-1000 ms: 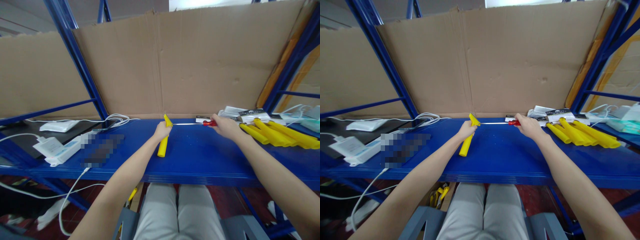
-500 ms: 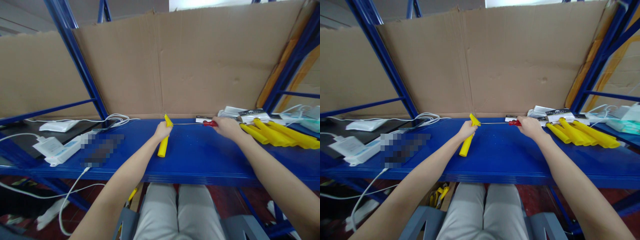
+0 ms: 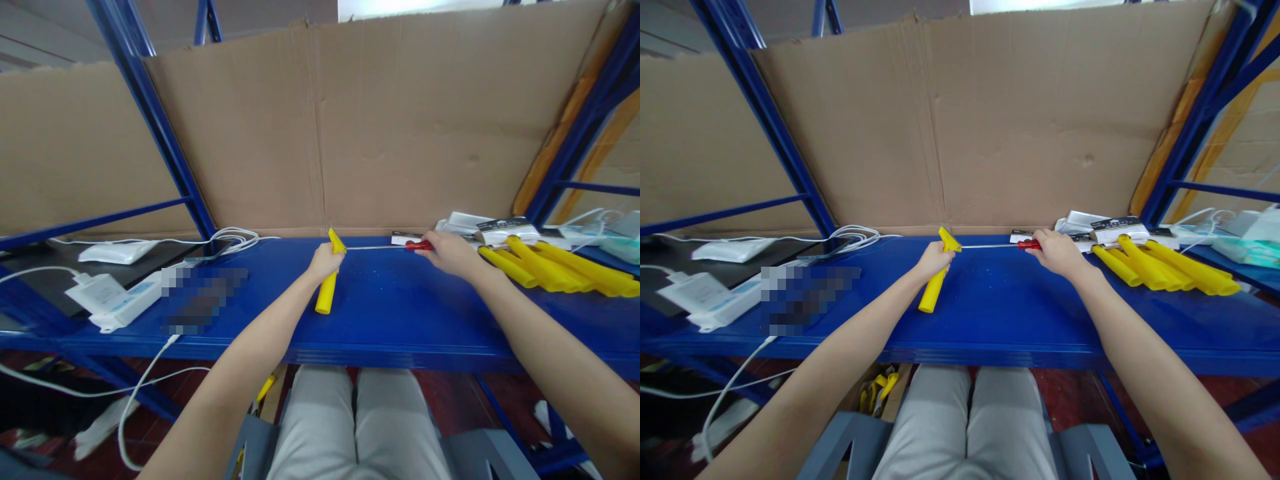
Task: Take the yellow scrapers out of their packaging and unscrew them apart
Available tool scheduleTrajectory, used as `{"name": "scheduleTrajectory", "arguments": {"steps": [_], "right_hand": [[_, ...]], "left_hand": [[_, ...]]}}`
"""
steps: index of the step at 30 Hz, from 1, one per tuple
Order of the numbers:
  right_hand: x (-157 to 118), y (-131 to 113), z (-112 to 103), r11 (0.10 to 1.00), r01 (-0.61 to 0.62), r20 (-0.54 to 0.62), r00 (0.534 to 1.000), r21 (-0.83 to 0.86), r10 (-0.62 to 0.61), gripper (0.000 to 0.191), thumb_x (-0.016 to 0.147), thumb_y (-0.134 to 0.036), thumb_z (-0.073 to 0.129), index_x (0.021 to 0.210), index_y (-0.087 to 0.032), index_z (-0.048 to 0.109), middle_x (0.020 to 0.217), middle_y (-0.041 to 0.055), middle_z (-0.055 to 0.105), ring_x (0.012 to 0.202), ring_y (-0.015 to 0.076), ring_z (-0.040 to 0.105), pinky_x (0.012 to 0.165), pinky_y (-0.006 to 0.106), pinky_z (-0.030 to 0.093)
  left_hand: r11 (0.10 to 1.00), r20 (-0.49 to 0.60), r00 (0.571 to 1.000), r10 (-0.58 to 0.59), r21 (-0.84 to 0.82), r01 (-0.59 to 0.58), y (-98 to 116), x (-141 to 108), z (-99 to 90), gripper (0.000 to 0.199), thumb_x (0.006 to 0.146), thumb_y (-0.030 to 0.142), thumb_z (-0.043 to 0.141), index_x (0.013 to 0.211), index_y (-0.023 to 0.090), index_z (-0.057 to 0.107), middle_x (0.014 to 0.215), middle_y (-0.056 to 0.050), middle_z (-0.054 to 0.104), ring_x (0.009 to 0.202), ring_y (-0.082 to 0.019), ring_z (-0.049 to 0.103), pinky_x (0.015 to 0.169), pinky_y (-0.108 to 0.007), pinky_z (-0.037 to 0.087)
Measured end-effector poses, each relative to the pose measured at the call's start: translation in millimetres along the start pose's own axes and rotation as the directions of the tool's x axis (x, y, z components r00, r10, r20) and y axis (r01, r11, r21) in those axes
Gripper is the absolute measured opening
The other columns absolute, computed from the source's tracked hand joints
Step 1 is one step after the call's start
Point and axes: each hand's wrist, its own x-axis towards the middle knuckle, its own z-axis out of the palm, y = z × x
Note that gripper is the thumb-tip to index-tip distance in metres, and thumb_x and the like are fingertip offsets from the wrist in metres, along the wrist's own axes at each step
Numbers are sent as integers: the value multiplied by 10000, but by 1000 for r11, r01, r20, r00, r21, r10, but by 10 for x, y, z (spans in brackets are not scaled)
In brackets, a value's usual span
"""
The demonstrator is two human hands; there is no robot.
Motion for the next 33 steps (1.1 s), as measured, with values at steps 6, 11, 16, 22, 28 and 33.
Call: {"name": "scheduleTrajectory", "arguments": {"steps": [6,11,16,22,28,33], "right_hand": [[-14,-7,-30,999,-45,44,998,-25,46,221,875,-358,491,978,-175,562,837,127,693,770,290,645,617,328,393],[-9,-9,-20,997,-80,51,995,-1,80,196,855,-359,519,947,-190,558,817,113,697,727,275,643,576,308,369],[-12,-19,-27,994,-108,72,992,21,106,176,853,-342,531,935,-188,557,823,123,695,742,278,647,584,306,370],[-8,-23,-40,995,-94,80,993,31,92,199,857,-366,516,941,-188,548,811,122,690,711,272,637,552,300,362],[-5,-3,-16,995,-84,57,995,46,81,200,855,-372,512,935,-193,550,811,114,685,712,263,632,560,298,371],[-5,-8,-20,994,-93,65,994,51,90,217,864,-378,493,944,-185,554,813,124,685,718,269,635,576,307,383]], "left_hand": [[1000,8,1000,-11,6,11,5,-4,2,122,775,71,479,790,104,596,462,31,475,394,-117,481,471,-227,418],[1000,17,1000,-10,19,9,13,-16,-3,130,779,75,479,810,95,603,474,31,480,394,-109,477,474,-224,421],[1000,14,1000,-12,21,11,23,-29,-5,138,780,73,475,818,91,606,467,36,472,392,-109,472,473,-224,417],[1000,25,1000,-7,13,7,24,-29,8,147,783,75,477,847,84,609,464,40,472,387,-112,470,468,-227,416],[1000,36,999,5,12,-6,15,-19,7,154,788,86,478,873,79,605,470,40,476,383,-104,466,453,-216,407],[1000,41,999,14,19,-14,10,-19,1,156,783,85,476,869,79,607,467,39,478,388,-103,472,452,-212,406]]}}
